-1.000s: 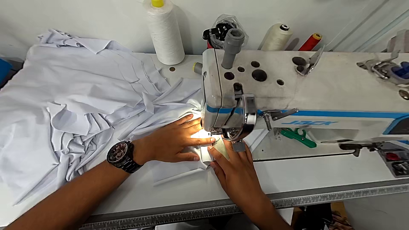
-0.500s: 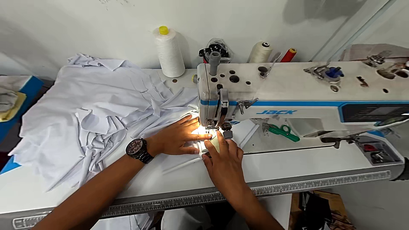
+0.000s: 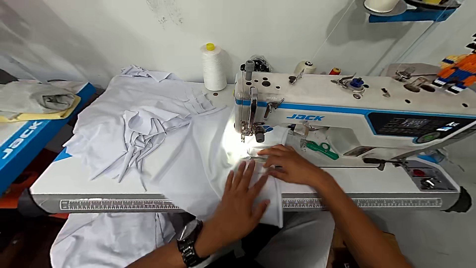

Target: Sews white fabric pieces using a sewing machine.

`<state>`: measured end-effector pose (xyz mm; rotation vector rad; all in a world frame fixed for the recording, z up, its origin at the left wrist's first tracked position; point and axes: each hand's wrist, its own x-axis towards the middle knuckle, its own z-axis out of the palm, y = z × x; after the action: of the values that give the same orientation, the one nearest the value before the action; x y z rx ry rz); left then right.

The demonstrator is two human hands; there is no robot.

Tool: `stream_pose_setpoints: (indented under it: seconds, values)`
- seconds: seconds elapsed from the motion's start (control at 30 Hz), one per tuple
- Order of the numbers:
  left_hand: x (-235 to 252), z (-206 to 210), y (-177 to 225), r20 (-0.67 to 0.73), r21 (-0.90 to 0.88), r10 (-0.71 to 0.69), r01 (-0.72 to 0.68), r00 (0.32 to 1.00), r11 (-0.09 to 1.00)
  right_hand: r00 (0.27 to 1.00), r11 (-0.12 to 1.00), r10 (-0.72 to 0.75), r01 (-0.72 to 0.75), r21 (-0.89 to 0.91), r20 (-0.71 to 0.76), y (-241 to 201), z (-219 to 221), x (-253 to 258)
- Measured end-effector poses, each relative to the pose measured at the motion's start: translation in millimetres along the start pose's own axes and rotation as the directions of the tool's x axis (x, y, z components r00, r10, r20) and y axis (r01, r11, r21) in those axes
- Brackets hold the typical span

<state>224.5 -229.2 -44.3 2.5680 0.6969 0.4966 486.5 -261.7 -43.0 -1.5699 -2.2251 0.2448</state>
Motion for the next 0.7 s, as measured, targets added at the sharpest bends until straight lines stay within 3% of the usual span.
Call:
stream_pose_setpoints:
  seconds: [0.1,0.17,0.23,0.33,0.47,0.57,0.7]
  values:
    - [36,-31,-45,-0.046,0.101,-0.098,0.102,0.994,0.990,0.998,0.996,0.001,-0.006,-0.088,-0.059,1,-9,2]
    - [40,-45,-96,-0.026,0.225,-0.227,0.227,0.974,0.948,0.972,0.983,0.104,-0.133,-0.127,-0.212,-40,1,3]
    - [22,-53,-134,-0.093,0.320,-0.269,0.284,0.959,0.904,0.927,0.967,0.225,-0.250,-0.048,-0.300,-90,27,-1]
    - [3,-74,-163,-0.125,0.372,-0.343,0.364,0.931,0.854,0.887,0.957,0.289,-0.274,0.093,-0.361,-151,85,-10]
    - [30,-93,-143,-0.123,0.386,-0.283,0.308,0.951,0.870,0.814,0.908,0.342,-0.415,-0.056,-0.469,-162,121,-32]
    - [41,-56,-130,-0.035,0.366,-0.169,0.170,0.985,0.915,0.748,0.819,0.420,-0.556,-0.139,-0.514,-138,110,-73]
    - [18,-41,-130,-0.115,0.363,-0.151,0.183,0.982,0.914,0.698,0.767,0.474,-0.626,-0.137,-0.536,-102,75,-120]
